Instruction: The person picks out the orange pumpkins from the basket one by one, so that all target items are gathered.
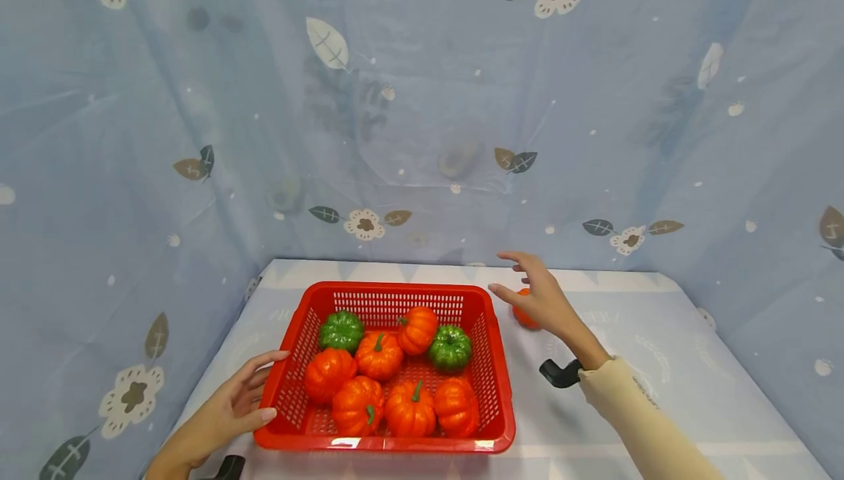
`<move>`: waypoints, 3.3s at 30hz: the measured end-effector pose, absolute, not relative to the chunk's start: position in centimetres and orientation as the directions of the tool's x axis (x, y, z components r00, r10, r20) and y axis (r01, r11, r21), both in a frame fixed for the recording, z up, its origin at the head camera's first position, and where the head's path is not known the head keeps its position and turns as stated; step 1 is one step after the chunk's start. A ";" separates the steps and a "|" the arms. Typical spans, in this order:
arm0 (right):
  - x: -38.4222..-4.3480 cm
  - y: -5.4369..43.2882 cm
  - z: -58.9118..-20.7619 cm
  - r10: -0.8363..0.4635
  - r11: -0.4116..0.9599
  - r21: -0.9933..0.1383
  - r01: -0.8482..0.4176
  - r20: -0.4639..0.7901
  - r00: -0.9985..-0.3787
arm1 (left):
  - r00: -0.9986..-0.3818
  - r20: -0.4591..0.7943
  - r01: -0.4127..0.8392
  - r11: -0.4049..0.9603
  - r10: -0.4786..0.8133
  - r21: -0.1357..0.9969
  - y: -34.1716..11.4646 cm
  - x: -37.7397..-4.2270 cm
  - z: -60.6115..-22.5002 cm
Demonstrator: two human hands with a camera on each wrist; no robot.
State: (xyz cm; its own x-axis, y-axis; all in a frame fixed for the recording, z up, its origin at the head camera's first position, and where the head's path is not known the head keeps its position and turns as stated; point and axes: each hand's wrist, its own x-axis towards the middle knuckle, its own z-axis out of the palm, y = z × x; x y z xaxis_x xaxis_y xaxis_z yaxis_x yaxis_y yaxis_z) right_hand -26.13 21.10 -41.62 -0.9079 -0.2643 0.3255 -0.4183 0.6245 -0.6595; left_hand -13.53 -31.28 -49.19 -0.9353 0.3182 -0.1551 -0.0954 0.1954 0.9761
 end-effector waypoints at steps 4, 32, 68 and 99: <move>-26.1 19.2 -41.1 -0.317 0.589 -0.666 -0.458 0.330 -0.889 | -0.932 -0.143 -0.088 0.176 0.333 0.981 -31.1 -13.6 -49.0; -26.1 8.0 -41.7 -0.649 0.595 -0.590 -0.546 0.048 -0.759 | -0.925 -0.117 -0.071 0.137 0.362 0.988 -31.3 -13.6 -49.2; -25.6 6.8 -42.3 -0.562 0.753 -0.450 -0.479 -0.062 -0.825 | -0.933 -0.161 -0.106 0.180 0.323 0.978 -31.3 -13.7 -49.6; -25.2 12.0 -40.9 -0.565 0.612 -0.566 -0.552 0.176 -0.806 | -0.929 -0.138 -0.092 0.148 0.343 0.985 -31.6 -14.0 -50.1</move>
